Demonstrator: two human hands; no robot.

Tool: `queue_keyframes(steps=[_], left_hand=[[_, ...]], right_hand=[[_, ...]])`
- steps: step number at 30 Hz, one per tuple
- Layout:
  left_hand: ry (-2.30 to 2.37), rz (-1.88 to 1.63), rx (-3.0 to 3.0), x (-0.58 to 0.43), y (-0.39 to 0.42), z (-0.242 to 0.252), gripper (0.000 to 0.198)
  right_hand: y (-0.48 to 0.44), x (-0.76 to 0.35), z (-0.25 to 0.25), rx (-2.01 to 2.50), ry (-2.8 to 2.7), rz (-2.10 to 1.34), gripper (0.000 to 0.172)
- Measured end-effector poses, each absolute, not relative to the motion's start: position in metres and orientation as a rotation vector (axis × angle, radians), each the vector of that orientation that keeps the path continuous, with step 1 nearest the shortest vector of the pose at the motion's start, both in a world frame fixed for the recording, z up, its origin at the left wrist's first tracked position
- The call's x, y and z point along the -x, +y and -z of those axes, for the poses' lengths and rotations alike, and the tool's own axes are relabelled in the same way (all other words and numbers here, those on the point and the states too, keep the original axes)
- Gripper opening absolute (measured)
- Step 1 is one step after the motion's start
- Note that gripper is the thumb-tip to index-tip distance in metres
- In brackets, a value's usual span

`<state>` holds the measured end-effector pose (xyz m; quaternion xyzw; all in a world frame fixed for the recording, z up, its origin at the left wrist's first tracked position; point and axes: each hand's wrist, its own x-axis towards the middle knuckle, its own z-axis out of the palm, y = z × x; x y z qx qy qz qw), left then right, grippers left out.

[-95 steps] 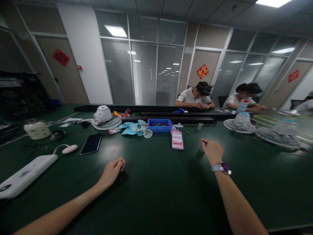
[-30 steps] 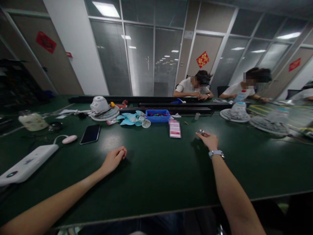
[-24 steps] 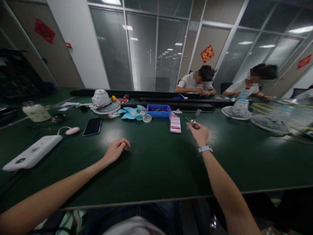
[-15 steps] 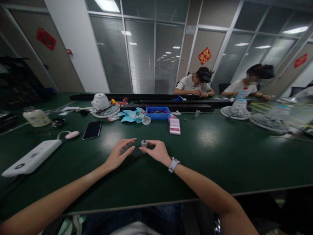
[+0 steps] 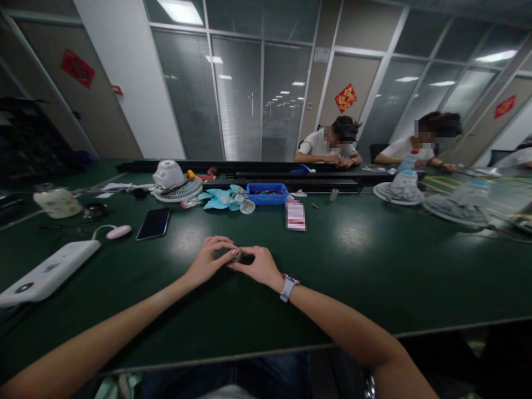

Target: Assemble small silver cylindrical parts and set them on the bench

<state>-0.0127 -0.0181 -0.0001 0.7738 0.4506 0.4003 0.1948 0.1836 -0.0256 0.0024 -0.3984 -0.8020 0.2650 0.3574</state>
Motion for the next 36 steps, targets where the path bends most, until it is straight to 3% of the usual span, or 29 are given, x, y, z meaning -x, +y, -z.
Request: queue_keyframes(steps=[8, 15, 22, 31, 36], left_hand=[[1.383, -1.269, -2.154, 0.031, -0.009, -0.004, 0.024], [1.544, -0.885, -2.266, 0.053, -0.009, 0.018, 0.024], [1.575, -0.750, -2.295, 0.048, -0.012, 0.016, 0.030], [1.610, -0.961, -2.001, 0.046, -0.014, 0.010, 0.040], [1.616, -0.936, -2.030, 0.046, -0.013, 0.010, 0.041]], right_hand=[[-0.026, -0.183, -0.003, 1.079, -2.024, -0.745, 0.045], [-0.029, -0.184, -0.004, 1.032, -1.999, -0.840, 0.047], [-0.029, -0.190, -0.006, 1.044, -1.865, -0.868, 0.042], [-0.024, -0.211, -0.005, 0.896, -1.014, -1.820, 0.038], [-0.024, -0.208, -0.010, 0.921, -0.871, -1.905, 0.030]])
